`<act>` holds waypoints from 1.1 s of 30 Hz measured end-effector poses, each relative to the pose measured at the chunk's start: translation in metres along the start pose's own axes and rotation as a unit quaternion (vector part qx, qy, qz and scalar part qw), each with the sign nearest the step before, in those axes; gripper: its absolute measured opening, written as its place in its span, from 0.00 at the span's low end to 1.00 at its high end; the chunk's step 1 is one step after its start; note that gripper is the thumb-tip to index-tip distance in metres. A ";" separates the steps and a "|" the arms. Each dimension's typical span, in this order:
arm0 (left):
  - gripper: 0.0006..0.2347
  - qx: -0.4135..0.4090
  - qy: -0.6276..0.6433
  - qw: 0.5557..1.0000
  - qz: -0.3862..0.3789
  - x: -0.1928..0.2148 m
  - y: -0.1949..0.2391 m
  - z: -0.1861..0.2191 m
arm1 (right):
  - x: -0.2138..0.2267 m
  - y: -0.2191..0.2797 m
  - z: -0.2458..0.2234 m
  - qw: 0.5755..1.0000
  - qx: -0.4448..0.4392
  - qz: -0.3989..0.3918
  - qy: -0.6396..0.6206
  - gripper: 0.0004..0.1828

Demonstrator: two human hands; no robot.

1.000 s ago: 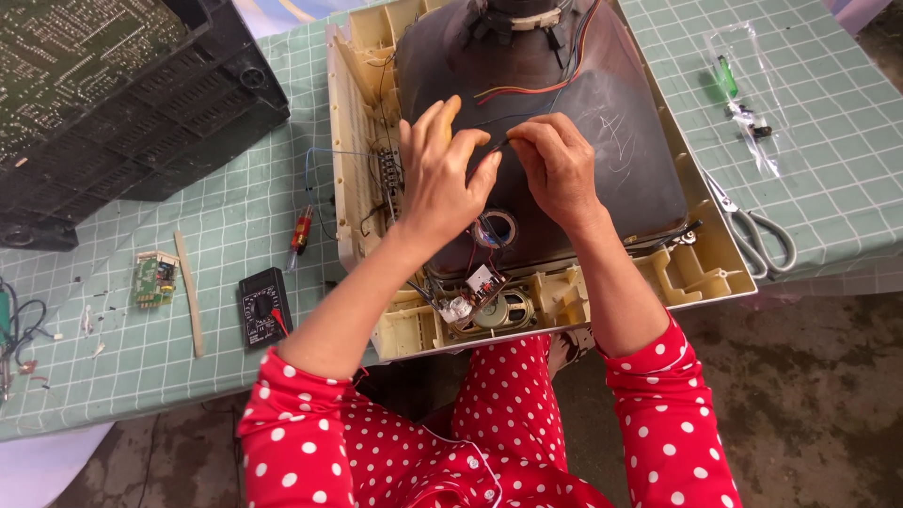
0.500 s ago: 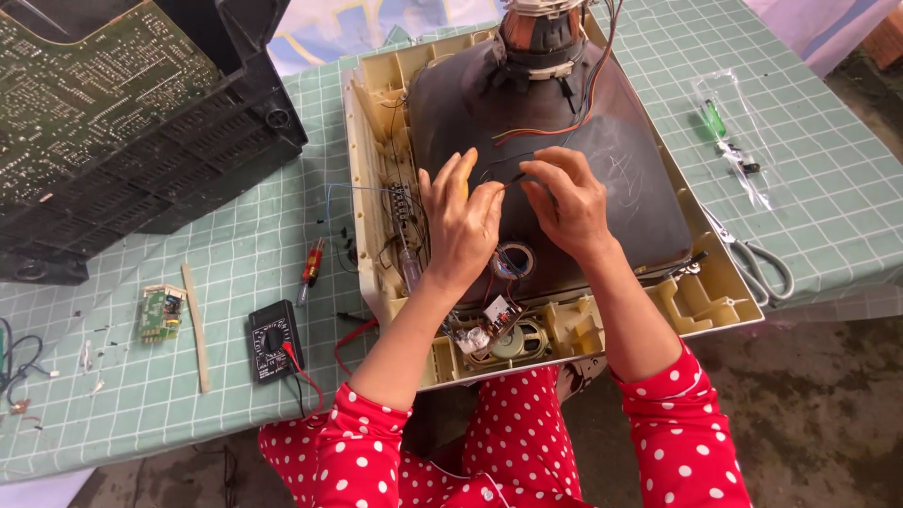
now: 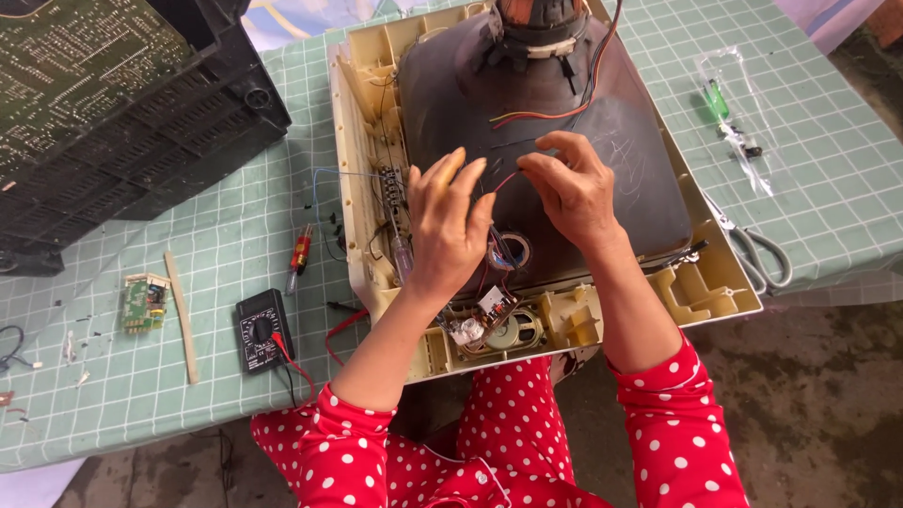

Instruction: The person sits cross-legged on the floor and uses scissors to cut wires inside an open electronic device. They then wrap the cut wire ends with black electrical tape and use the scissors again to trim the tape.

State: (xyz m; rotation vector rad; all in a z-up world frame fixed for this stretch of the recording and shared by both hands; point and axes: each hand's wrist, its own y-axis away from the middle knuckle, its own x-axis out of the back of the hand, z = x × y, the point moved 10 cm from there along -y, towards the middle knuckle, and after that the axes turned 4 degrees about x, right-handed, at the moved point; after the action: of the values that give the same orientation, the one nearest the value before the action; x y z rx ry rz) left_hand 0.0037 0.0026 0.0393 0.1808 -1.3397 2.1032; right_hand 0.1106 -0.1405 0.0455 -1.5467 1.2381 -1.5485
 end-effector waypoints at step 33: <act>0.03 0.058 0.153 0.984 0.063 0.012 -0.016 0.000 | 0.009 -0.008 -0.029 0.984 -0.074 0.043 -0.154 0.07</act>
State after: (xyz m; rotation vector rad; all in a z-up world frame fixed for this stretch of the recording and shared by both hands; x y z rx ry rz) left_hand 0.0034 0.0124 0.0567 -0.1789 -1.0712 2.2068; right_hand 0.0829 -0.1403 0.0601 -1.7251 1.2437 -1.1318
